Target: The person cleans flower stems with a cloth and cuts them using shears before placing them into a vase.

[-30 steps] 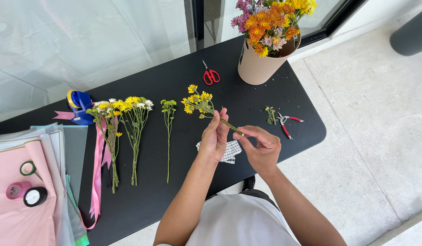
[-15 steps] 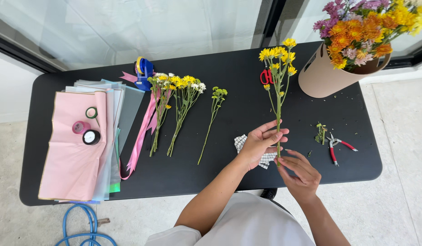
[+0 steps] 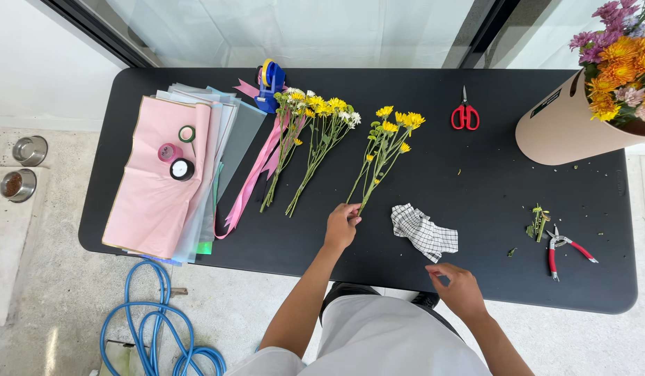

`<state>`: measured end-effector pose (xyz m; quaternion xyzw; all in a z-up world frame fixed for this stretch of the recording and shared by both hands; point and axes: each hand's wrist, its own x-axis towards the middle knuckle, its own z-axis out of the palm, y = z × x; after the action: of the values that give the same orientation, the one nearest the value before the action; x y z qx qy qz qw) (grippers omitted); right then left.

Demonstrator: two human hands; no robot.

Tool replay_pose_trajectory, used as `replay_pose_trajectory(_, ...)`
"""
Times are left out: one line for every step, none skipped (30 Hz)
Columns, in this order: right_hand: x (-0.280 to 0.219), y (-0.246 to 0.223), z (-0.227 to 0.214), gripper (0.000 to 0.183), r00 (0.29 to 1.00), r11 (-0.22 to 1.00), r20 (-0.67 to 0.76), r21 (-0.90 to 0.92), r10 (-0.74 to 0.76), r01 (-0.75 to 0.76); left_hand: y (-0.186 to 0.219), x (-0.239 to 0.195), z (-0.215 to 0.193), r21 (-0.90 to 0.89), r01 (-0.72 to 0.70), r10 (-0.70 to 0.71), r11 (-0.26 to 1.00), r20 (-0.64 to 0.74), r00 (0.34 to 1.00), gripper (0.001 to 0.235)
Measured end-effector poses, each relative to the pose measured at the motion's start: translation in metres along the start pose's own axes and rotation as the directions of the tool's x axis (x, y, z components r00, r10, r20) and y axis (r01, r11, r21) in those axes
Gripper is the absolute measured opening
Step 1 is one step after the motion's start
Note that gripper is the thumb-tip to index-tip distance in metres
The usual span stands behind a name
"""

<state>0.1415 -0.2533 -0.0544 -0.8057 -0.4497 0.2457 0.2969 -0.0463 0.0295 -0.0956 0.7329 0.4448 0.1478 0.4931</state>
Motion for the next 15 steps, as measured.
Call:
replay_pose_trajectory(0.000,0.004,0.005,0.018,0.999,0.999,0.034,-0.003,0.037,-0.036,-0.012,0.002,-0.004,0.027,0.077,-0.078,0.997,0.020,0.997,0.039)
replay_pose_trajectory(0.000,0.007,0.010,0.018,0.999,0.999,0.035,-0.002,0.037,-0.037,-0.021,0.005,-0.004,0.027,0.078,-0.079,0.997,0.021,0.997,0.039)
replay_pose_trajectory(0.000,0.009,0.014,0.018,0.996,0.998,0.061,-0.001,0.064,-0.064,-0.030,0.007,-0.004,0.027,0.121,-0.121,0.992,0.004,0.993,0.039)
replay_pose_trajectory(0.000,0.010,0.019,0.018,0.992,0.996,0.087,0.000,0.093,-0.093,-0.039,0.010,-0.005,0.028,0.163,-0.163,0.986,-0.011,0.987,0.039)
replay_pose_trajectory(0.001,0.009,0.022,0.018,0.992,0.995,0.087,0.002,0.095,-0.095,-0.045,0.014,-0.004,0.030,0.164,-0.164,0.986,-0.009,0.986,0.039)
replay_pose_trajectory(0.000,0.008,0.026,0.017,0.986,0.992,0.111,-0.005,0.127,-0.127,-0.052,0.017,-0.003,0.038,0.185,-0.185,0.982,-0.011,0.983,0.040)
replay_pose_trajectory(0.000,0.007,0.029,0.017,0.978,0.987,0.135,-0.013,0.159,-0.158,-0.059,0.021,-0.001,0.046,0.206,-0.206,0.977,-0.013,0.979,0.041)
replay_pose_trajectory(-0.001,0.008,0.033,0.017,0.978,0.987,0.130,-0.014,0.162,-0.161,-0.063,0.024,0.001,0.046,0.202,-0.202,0.978,-0.009,0.979,0.041)
replay_pose_trajectory(-0.002,0.008,0.037,0.018,0.977,0.986,0.134,-0.017,0.168,-0.167,-0.067,0.027,0.002,0.083,0.205,-0.205,0.975,-0.008,0.979,0.042)
replay_pose_trajectory(-0.004,0.009,0.040,0.019,0.975,0.985,0.137,-0.022,0.175,-0.173,-0.070,0.030,0.005,0.118,0.207,-0.207,0.971,-0.007,0.978,0.044)
replay_pose_trajectory(-0.004,0.005,0.040,0.019,0.975,0.984,0.132,-0.024,0.179,-0.177,-0.080,0.033,0.007,0.117,0.203,-0.204,0.972,-0.002,0.979,0.044)
replay_pose_trajectory(-0.004,0.001,0.039,0.018,0.965,0.977,0.152,-0.033,0.214,-0.212,-0.090,0.038,0.010,0.141,0.175,-0.174,0.974,-0.019,0.985,0.043)
replay_pose_trajectory(-0.005,-0.002,0.038,0.017,0.953,0.968,0.172,-0.042,0.249,-0.246,-0.099,0.042,0.013,0.165,0.148,-0.144,0.975,-0.036,0.989,0.042)
replay_pose_trajectory(-0.005,-0.004,0.038,0.017,0.953,0.967,0.165,-0.043,0.254,-0.251,-0.091,0.040,0.010,0.164,0.142,-0.139,0.976,-0.030,0.990,0.042)
replay_pose_trajectory(-0.005,-0.006,0.037,0.016,0.946,0.962,0.173,-0.050,0.273,-0.268,-0.083,0.038,0.007,0.187,0.189,-0.185,0.964,-0.038,0.982,0.040)
